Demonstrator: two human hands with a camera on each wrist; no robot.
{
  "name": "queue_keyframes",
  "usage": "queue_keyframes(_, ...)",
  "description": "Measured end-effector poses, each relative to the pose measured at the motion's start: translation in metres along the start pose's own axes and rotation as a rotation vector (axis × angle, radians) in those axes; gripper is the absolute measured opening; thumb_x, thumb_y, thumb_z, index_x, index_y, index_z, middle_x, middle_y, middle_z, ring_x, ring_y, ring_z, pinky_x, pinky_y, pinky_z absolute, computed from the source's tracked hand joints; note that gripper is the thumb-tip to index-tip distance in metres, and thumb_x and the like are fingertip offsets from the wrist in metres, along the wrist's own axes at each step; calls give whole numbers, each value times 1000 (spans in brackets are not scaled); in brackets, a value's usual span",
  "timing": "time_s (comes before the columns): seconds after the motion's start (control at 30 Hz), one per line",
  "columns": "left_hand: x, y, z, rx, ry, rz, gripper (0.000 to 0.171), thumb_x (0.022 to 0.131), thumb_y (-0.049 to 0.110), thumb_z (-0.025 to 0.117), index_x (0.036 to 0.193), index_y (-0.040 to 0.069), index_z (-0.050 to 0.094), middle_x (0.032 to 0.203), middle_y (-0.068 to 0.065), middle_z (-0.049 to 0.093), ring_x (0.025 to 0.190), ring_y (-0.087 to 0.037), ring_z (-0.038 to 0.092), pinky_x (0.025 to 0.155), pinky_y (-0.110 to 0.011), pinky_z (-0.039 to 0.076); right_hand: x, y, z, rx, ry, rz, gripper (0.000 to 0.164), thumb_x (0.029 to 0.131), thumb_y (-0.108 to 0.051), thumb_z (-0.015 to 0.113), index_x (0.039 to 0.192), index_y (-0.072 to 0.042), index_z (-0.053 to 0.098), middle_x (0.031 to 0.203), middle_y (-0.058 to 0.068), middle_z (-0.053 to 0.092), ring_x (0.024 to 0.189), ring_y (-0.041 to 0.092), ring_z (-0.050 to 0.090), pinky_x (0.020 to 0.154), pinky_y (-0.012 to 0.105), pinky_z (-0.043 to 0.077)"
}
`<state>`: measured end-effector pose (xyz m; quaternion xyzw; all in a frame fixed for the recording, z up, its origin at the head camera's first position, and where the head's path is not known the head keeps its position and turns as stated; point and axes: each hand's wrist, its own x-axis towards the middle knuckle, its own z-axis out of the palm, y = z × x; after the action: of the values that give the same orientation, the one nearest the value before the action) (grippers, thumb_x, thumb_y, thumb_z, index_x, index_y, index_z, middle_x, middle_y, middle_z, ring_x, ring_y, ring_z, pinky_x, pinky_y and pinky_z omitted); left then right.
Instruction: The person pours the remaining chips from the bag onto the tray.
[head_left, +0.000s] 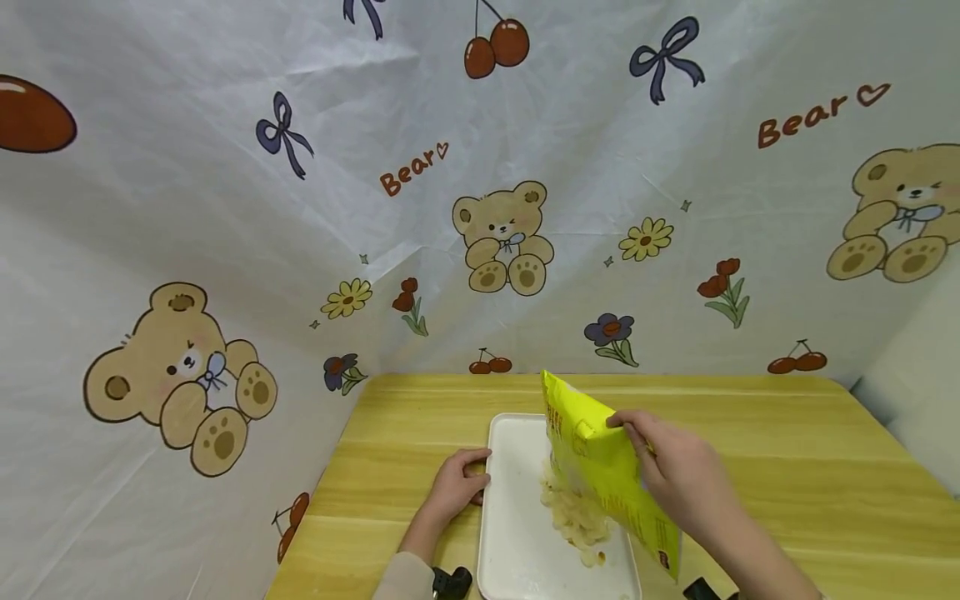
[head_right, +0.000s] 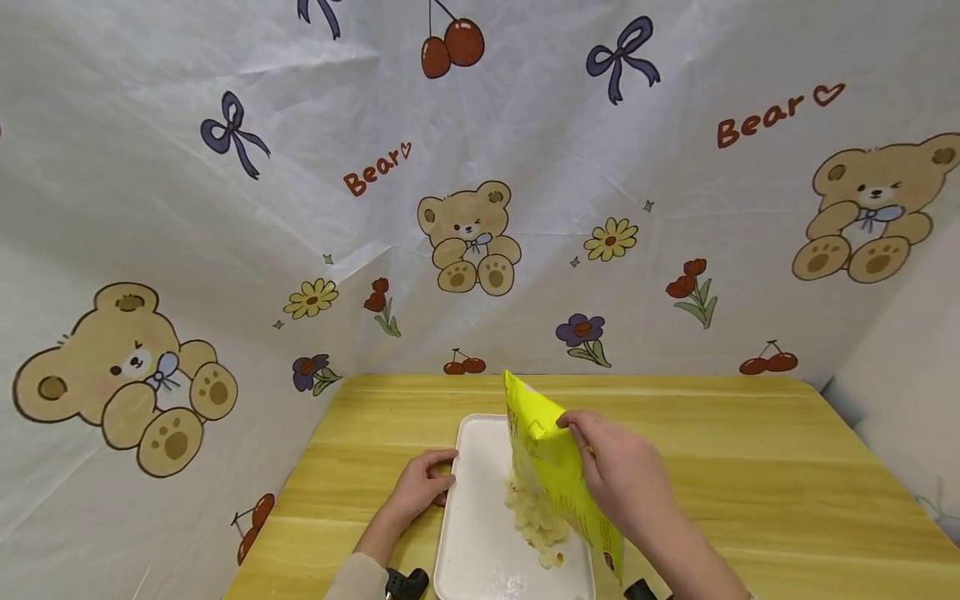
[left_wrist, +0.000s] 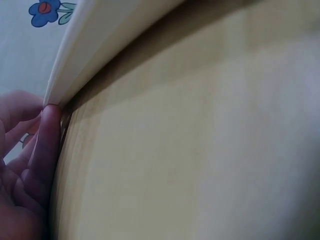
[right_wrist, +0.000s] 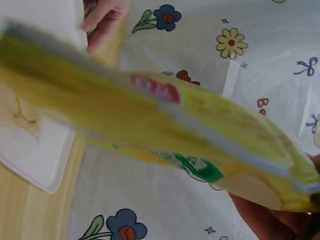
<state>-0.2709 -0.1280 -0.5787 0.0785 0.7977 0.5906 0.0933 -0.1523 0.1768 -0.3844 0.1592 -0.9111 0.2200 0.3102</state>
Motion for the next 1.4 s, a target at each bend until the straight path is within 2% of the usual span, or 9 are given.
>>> queue_keyframes(0.03,0,0,0,2,1,-3,43,92,6,67,135,8,62,108,-13,57,59,-14,57,54,-28,57,0,0,0,12,3,4,19,97,-3,61,107,-16,70,97,-2,76,54,-3,40,50,18,38)
queue_keyframes(0.13,0,-1,0,7,0,5,43,93,7,67,135,8,62,109,-12,57,59,-13,57,55,-28,58,-1,0,2,11,40,-8,20,95,-1,63,107,-14,71,98,0,76,57,0,49,50,19,43)
queue_keyframes(0.27,0,-2,0,8,8,2,43,92,6,67,135,9,62,109,-12,58,57,-13,57,54,-28,57,-2,1,4,-14,11,-13,18,94,-2,64,104,-15,71,99,-2,76,67,3,60,55,21,49)
queue_keyframes(0.47,0,-2,0,-3,14,-2,43,92,7,68,135,10,63,112,-14,57,58,-13,56,54,-27,57,-2,3,5,-7,-2,3,18,96,-3,63,105,-16,71,99,-1,76,64,1,56,53,20,46)
queue_keyframes(0.6,0,-1,0,-4,12,-1,43,92,7,68,135,8,62,112,-14,57,58,-13,56,53,-27,57,-1,5,3,11,48,-31,20,94,0,63,106,-14,71,98,0,77,57,0,51,50,17,41)
queue_keyframes(0.77,1,0,0,2,10,-2,43,92,6,67,135,8,62,108,-13,56,59,-14,57,54,-28,58,0,6,2,-11,88,-70,22,90,3,66,106,-13,71,98,0,76,61,4,58,53,19,46)
queue_keyframes(0.87,2,0,0,0,12,-2,43,92,6,67,135,9,63,107,-13,57,60,-15,57,55,-29,58,0,6,2,-25,65,-66,22,90,2,66,104,-13,71,99,0,76,73,11,69,59,28,56)
queue_keyframes(1.1,0,1,1,15,7,4,43,92,6,67,135,7,62,113,-13,57,58,-14,57,54,-28,58,-4,6,1,-20,-29,5,18,96,-3,62,106,-16,71,101,-3,76,78,13,70,63,31,59)
queue_keyframes(1.4,-2,2,0,11,13,-1,43,92,6,68,135,7,62,105,-14,58,58,-14,56,55,-28,58,-9,10,2,32,-14,19,20,97,-1,61,106,-15,71,102,-2,76,84,17,72,68,37,61)
